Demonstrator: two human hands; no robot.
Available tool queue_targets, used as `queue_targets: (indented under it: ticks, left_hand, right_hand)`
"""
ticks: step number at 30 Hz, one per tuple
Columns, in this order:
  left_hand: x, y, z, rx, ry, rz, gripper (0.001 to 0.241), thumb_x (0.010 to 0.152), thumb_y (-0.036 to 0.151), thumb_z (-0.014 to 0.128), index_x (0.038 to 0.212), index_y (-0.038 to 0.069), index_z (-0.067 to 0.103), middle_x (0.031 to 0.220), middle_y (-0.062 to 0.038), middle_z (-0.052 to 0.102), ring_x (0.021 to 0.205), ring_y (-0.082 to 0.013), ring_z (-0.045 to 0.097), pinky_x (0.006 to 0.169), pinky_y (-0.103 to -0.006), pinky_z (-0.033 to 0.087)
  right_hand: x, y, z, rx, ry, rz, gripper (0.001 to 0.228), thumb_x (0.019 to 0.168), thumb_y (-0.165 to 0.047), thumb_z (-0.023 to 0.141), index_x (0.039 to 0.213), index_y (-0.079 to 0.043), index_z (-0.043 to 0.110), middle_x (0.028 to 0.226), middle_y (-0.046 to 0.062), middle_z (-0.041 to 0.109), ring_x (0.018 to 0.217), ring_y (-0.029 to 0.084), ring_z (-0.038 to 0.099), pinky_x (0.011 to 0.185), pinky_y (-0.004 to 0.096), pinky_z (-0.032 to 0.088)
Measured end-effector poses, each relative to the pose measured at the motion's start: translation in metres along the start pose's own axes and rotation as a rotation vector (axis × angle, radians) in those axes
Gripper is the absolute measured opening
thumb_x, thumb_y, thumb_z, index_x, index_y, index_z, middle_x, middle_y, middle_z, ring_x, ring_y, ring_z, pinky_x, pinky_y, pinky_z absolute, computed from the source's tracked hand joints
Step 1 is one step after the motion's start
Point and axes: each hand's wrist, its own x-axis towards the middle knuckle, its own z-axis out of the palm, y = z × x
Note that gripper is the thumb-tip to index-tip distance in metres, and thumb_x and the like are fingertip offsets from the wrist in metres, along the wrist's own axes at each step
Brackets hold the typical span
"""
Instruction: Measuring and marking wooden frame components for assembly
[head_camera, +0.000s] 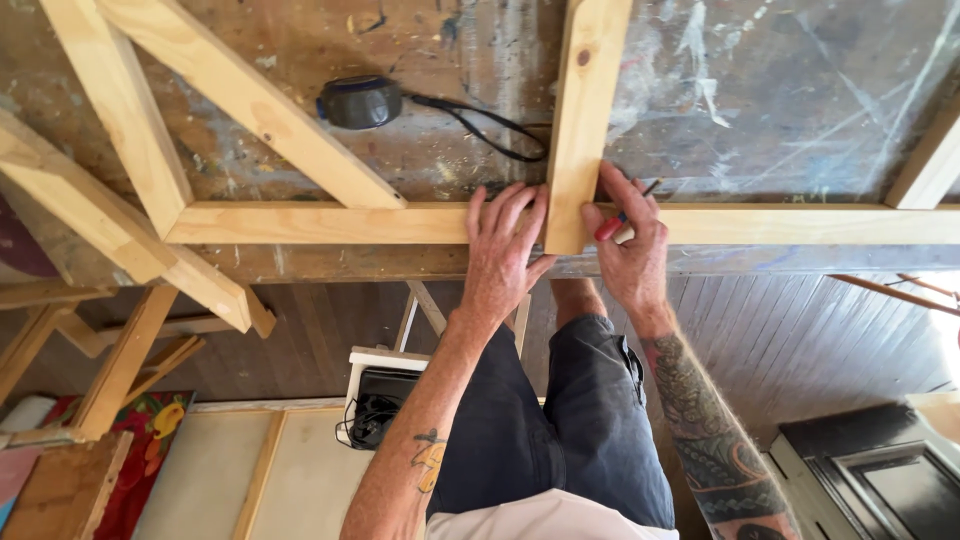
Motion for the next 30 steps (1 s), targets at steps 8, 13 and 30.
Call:
queue_targets:
  ticks: [8, 13, 30]
  left_hand:
    - [-0.002, -0.001, -0.001, 0.044, -0.003, 0.033, 0.1, 0.063, 0.022, 0.1, 0.149, 0.006, 0.05, 0.143, -0.013, 0.053, 0.143, -0.0303, 0.045, 0.128, -0.0598, 0.01]
    - [0.0, 0.003, -0.001, 0.039, 0.001, 0.024, 0.1, 0.065, 0.023, 0.1, 0.15, 0.005, 0.049, 0.141, -0.015, 0.054, 0.141, -0.0316, 0.046, 0.128, -0.0603, 0.008]
    - [0.0, -0.001, 0.009, 0.061, 0.028, 0.051, 0.092, 0.067, 0.032, 0.099, 0.143, 0.002, 0.056, 0.14, -0.017, 0.055, 0.139, -0.0346, 0.049, 0.126, -0.0601, 0.012]
  right_hand:
    - [-0.004, 0.004, 0.001, -0.02, -0.01, 0.073, 0.048, 0.097, -0.023, 0.077, 0.143, -0.019, 0.063, 0.126, 0.009, 0.073, 0.132, 0.038, 0.055, 0.119, 0.052, 0.035]
    - [-0.004, -0.011, -0.009, 0.017, -0.011, 0.065, 0.046, 0.1, -0.023, 0.074, 0.144, -0.016, 0.061, 0.128, 0.011, 0.072, 0.13, 0.04, 0.056, 0.115, 0.056, 0.038]
    - [-0.053, 0.014, -0.011, 0.316, 0.222, 0.212, 0.014, 0.097, -0.017, 0.074, 0.109, -0.01, 0.078, 0.096, 0.015, 0.078, 0.086, 0.026, 0.076, 0.073, 0.037, 0.063]
